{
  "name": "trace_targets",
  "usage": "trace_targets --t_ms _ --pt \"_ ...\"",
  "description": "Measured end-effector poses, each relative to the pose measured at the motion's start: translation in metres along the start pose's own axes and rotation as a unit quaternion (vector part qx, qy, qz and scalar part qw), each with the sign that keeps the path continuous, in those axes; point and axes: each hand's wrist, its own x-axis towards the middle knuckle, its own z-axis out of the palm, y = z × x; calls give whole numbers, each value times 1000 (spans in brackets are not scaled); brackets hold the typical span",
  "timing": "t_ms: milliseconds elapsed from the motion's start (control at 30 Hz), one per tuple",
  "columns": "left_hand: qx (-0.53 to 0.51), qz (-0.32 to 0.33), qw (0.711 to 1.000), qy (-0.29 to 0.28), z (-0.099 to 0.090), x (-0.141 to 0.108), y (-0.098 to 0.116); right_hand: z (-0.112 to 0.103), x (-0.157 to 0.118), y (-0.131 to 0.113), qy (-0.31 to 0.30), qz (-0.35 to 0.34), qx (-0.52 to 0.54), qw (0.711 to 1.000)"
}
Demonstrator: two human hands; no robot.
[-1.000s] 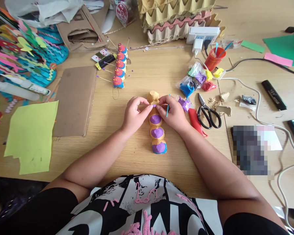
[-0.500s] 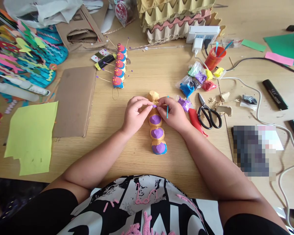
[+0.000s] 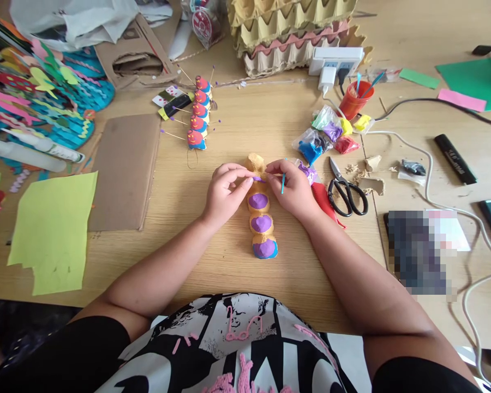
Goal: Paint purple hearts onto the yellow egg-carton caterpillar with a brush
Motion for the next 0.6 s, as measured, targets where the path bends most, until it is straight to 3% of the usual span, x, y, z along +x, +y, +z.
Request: trace_targets --t_ms 233,467,600 --pt "22 21 999 12 1 0 -1 1 -2 -4 5 -19 -62 998" --pt "5 20 1000 -3 3 -2 -1 0 -3 -11 -39 32 -101 994" --pt "-27 27 999 -1 3 -1 -2 -1 -3 -19 -64 102 -22 992"
